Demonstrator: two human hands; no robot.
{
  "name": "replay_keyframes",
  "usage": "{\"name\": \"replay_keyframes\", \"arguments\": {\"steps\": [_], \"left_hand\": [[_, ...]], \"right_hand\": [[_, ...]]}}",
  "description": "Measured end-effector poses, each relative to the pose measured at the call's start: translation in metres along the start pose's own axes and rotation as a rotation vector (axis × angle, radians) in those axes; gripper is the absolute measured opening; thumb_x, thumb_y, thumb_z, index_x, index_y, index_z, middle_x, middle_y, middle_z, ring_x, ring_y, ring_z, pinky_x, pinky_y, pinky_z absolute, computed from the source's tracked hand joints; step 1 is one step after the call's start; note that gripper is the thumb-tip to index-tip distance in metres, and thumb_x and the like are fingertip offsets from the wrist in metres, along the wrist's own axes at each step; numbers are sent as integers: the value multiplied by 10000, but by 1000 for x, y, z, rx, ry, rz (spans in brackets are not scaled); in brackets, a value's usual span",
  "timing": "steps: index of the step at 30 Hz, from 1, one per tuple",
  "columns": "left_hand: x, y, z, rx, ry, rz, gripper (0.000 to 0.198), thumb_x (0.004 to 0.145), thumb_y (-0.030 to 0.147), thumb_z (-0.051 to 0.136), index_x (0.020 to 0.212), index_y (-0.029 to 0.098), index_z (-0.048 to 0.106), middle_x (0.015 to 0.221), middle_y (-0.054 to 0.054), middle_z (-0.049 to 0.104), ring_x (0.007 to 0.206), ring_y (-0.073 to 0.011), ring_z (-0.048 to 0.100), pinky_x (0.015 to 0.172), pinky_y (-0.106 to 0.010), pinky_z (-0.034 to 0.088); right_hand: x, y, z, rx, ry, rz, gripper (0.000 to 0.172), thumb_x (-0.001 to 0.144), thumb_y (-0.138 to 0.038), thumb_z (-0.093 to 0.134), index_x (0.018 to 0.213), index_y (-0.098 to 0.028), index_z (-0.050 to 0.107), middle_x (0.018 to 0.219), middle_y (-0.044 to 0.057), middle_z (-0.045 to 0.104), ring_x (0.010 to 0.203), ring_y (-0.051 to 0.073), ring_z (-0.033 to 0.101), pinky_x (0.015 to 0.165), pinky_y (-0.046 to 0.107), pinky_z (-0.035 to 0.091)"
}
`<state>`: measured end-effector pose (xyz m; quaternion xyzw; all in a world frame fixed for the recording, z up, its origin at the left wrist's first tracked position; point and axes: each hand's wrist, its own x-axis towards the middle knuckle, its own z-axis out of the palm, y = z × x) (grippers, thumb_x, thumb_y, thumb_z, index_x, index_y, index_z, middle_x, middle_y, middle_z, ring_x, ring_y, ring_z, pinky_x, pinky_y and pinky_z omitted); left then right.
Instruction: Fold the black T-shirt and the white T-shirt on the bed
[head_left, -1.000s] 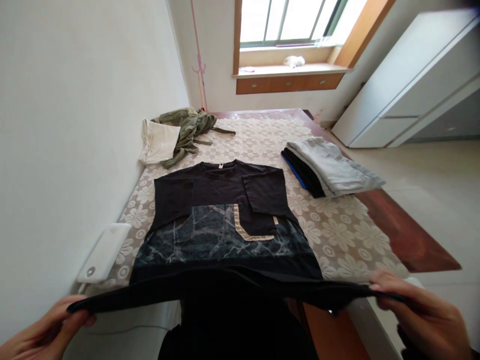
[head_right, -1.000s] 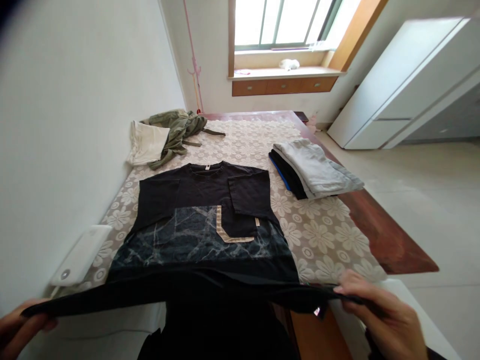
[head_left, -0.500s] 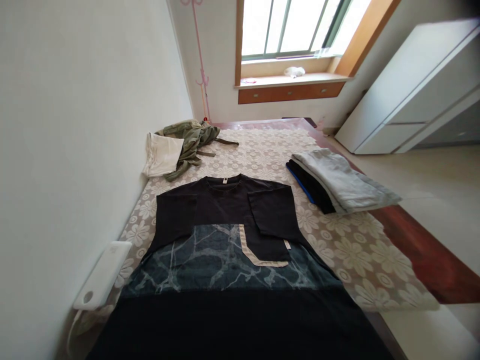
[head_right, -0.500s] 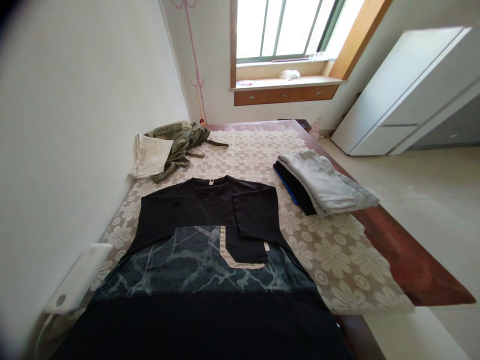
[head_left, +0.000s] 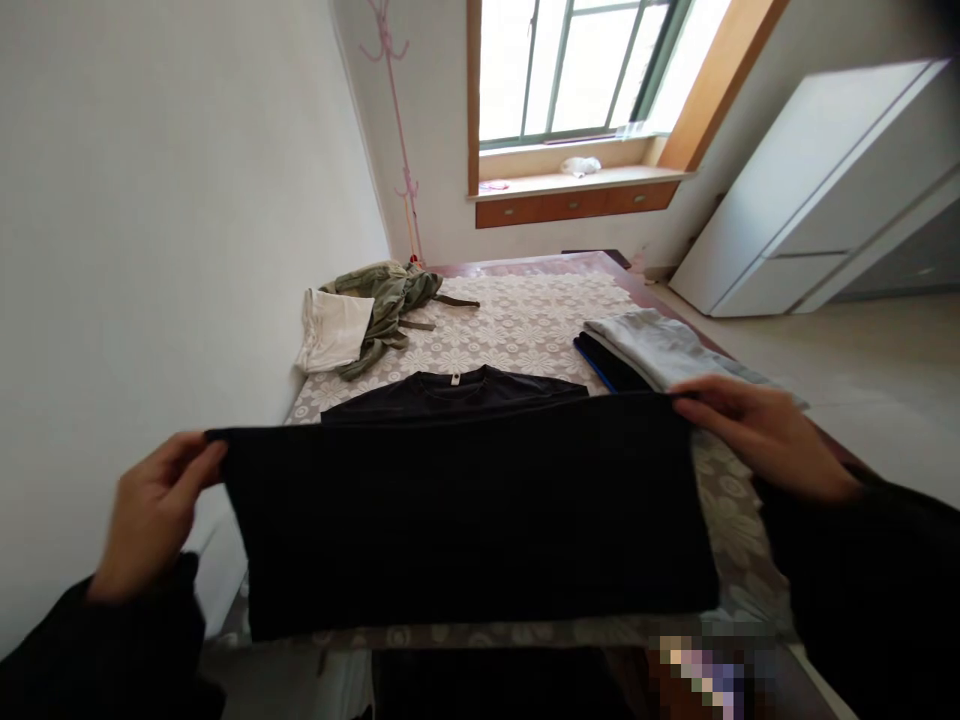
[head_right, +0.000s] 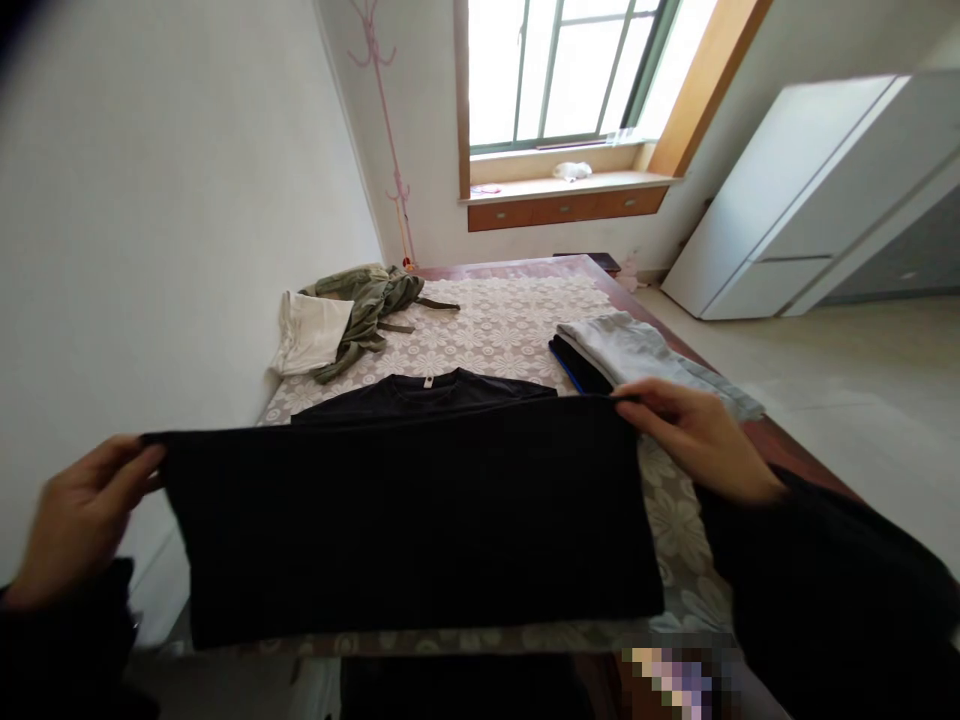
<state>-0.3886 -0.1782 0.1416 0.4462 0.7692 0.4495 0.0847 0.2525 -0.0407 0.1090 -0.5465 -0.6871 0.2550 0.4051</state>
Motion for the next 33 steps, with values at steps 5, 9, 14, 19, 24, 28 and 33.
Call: {"name": "replay_keyframes", "arguments": {"steps": [5,9,14,19,24,28,33], "left_hand": [[106,7,101,138,-247,61,448,957,376,639,1211,13,702,1011,-96,783,893,-193,732,871,-339,607],[136,-9,154,260,-313,53,215,874,243,709,1030,111,775,1006,-110,819,828,-215,747,844,-322,607],[140,-32,179,384,-346,62,140,881,236,700,991,203,779,1021,-68,839,877,-221,766,886,-299,579],[142,-40,185,458,-363,50,180,941,289,669,1089,224,747,1083,-59,841,900,-217,777,850,-289,562],[138,-36,187,528,-347,45,225,999,322,593,1176,235,703,1135,-66,832,956,-238,778,815,-314,534],[133,-29,187,577,-343,62,252,1023,343,555,1210,244,691,1160,-83,829,1058,-289,771,862,-349,532],[130,-12,187,584,-358,80,266,1003,300,563,1234,227,672,1132,-111,824,1090,-304,769,904,-362,546]], "right_hand": [[115,-7,68,-625,-172,-1,212,1047,-197,670,1190,-131,812,956,81,796,880,203,728,830,326,492],[144,6,108,-883,-276,30,242,985,-164,677,1186,-177,811,1125,135,829,1107,295,756,900,372,495],[143,28,123,-957,-327,66,284,999,-203,594,1202,-176,791,1182,171,824,1177,333,752,992,439,463],[144,38,125,-1005,-383,112,289,1035,-254,552,1233,-199,755,1275,162,802,1215,312,739,977,409,440],[147,39,129,-1036,-409,150,249,1005,-193,575,1199,-186,731,1271,171,792,1178,313,757,909,376,462],[148,35,131,-1042,-396,181,281,1003,-177,575,1249,-170,709,1308,191,773,1169,342,764,854,373,503],[145,18,132,-1031,-377,179,318,1024,-181,571,1319,-123,675,1349,218,745,1180,362,759,870,386,536]]}}
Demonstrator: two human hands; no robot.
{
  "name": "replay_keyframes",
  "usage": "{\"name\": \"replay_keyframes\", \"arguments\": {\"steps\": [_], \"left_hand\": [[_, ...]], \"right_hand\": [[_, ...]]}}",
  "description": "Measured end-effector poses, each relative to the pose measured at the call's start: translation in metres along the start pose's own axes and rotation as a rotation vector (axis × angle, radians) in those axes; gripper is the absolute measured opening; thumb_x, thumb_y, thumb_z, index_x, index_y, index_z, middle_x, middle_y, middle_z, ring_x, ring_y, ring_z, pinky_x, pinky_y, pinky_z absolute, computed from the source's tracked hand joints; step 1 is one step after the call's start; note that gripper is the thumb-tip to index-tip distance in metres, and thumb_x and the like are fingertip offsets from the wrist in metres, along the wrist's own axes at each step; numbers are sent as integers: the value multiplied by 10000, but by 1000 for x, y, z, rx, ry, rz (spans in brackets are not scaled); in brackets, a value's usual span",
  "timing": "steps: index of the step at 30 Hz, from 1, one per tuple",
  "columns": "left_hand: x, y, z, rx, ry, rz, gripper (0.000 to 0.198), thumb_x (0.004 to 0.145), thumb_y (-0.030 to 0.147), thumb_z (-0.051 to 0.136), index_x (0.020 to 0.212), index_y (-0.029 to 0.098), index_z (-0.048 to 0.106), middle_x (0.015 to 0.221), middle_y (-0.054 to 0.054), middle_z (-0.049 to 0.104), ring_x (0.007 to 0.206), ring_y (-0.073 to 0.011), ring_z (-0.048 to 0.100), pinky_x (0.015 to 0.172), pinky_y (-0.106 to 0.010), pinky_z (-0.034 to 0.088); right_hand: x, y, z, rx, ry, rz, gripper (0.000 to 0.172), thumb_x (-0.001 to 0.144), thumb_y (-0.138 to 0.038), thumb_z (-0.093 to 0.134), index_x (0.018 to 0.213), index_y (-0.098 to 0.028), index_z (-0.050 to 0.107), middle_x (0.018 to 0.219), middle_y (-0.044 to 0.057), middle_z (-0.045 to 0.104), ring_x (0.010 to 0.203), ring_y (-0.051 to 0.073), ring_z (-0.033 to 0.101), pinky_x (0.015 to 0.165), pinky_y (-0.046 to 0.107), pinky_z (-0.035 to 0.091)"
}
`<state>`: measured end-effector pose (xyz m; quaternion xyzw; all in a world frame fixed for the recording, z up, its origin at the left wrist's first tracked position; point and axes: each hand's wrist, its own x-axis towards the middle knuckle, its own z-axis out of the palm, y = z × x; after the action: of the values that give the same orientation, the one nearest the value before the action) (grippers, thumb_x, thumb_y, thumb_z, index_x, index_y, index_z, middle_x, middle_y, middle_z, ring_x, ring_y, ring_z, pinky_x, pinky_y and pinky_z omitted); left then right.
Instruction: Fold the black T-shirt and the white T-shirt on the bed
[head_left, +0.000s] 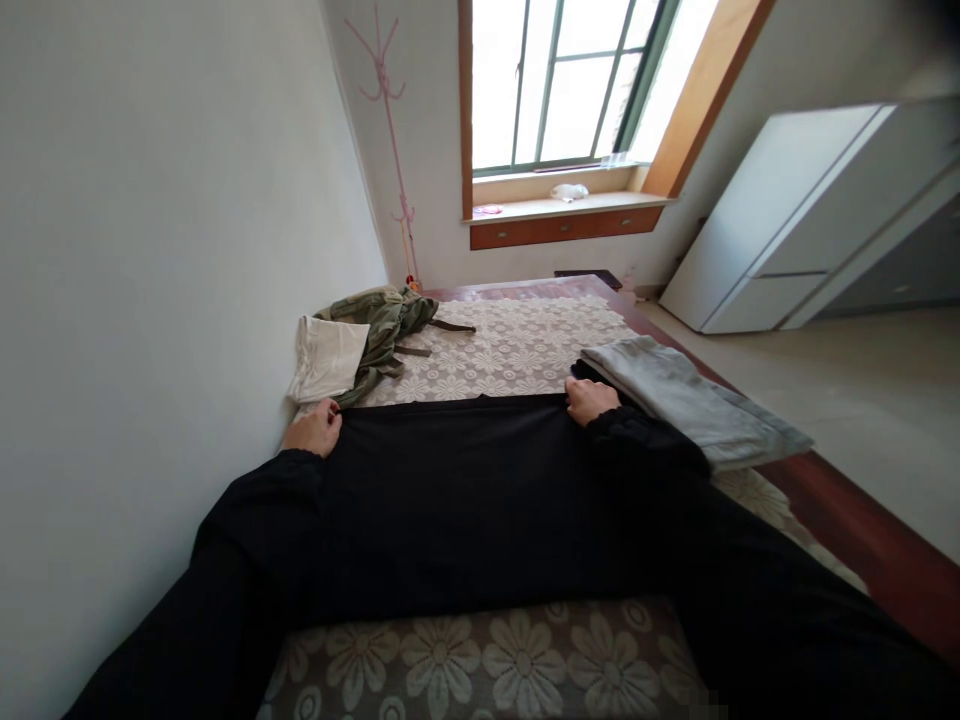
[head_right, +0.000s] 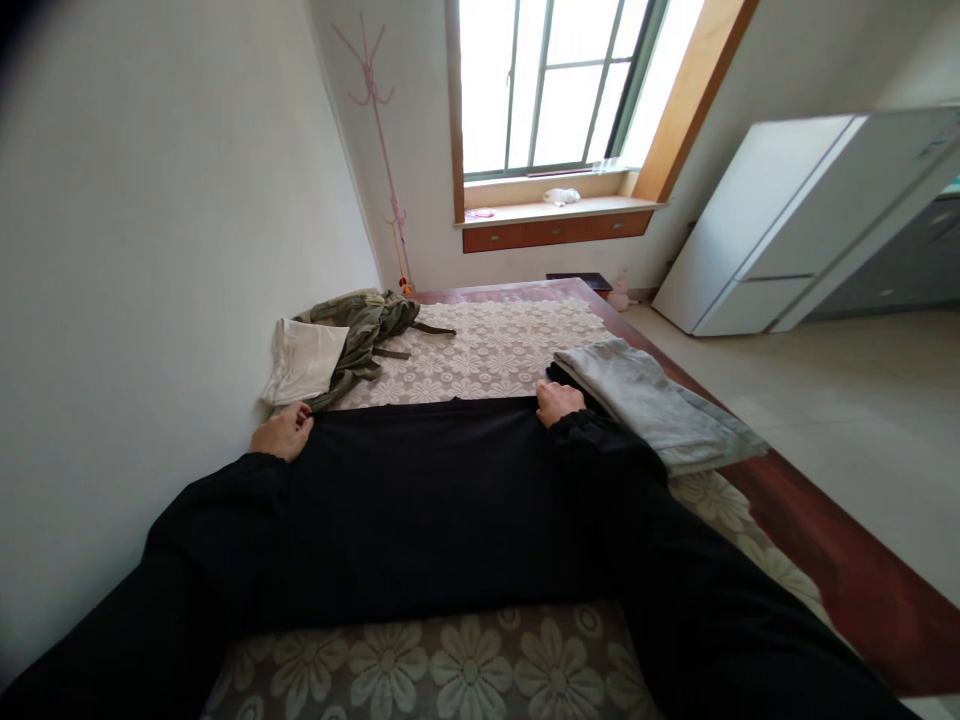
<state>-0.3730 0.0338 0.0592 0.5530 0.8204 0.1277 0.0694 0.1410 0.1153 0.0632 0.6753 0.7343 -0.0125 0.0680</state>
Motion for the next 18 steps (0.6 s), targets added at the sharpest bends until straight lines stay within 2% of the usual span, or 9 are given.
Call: {"name": "replay_keyframes", "arguments": {"steps": [3,5,7,9,11,13,15,18], "left_hand": [[-22,6,-16,-58,12,22,439,986,330,572,1403,194,565,1264,-127,792,1072,-254,773,896,-331,567],[-54,2,-31,-100,19,57,491,967,419,578,1405,199,553,1297,-124,773,1076,-244,767,915,-331,570],[-100,-12,-43,-117,5,74,444,932,553,565,1238,239,630,1161,-98,791,1010,-270,768,902,-363,566],[-150,-34,-49,-136,-51,-10,507,869,691,558,1142,271,631,946,-61,783,843,-292,759,821,-394,556],[-195,-58,-46,-171,-114,-117,607,796,787,538,1135,288,609,805,-30,750,749,-309,742,759,-407,543],[-231,-77,-37,-214,-143,-223,683,715,832,523,1121,285,580,696,-3,705,673,-313,714,726,-411,530],[-256,-85,-27,-257,-210,-295,719,674,853,508,1099,277,565,566,35,615,579,-303,664,670,-398,506],[-273,-82,-16,-371,-295,-363,751,673,868,504,1124,269,546,472,85,503,464,-270,585,544,-350,429]], "right_hand": [[-27,2,-6,24,66,-62,386,1065,-206,537,1441,-150,599,1472,182,685,1271,320,717,942,366,530],[-60,15,-3,73,132,-135,334,1082,-228,516,1397,-184,619,1443,144,701,1246,287,718,943,342,516],[-104,34,8,155,147,-178,224,1091,-288,518,1235,-216,673,1253,101,773,1079,264,757,856,330,501],[-153,55,24,254,61,-148,234,1094,-412,525,1049,-247,685,979,50,791,887,247,757,753,327,463],[-198,72,42,389,-44,-120,353,1088,-518,495,928,-260,675,823,24,755,789,237,733,725,332,443],[-232,81,58,535,-124,-110,441,1068,-607,473,891,-263,686,772,16,734,745,228,709,719,333,453],[-254,83,71,647,-161,-82,472,1031,-670,488,944,-266,717,750,10,725,719,224,694,702,329,470],[-266,82,86,726,-166,-8,502,974,-717,528,1067,-267,730,677,-6,702,658,229,681,661,329,492]]}}
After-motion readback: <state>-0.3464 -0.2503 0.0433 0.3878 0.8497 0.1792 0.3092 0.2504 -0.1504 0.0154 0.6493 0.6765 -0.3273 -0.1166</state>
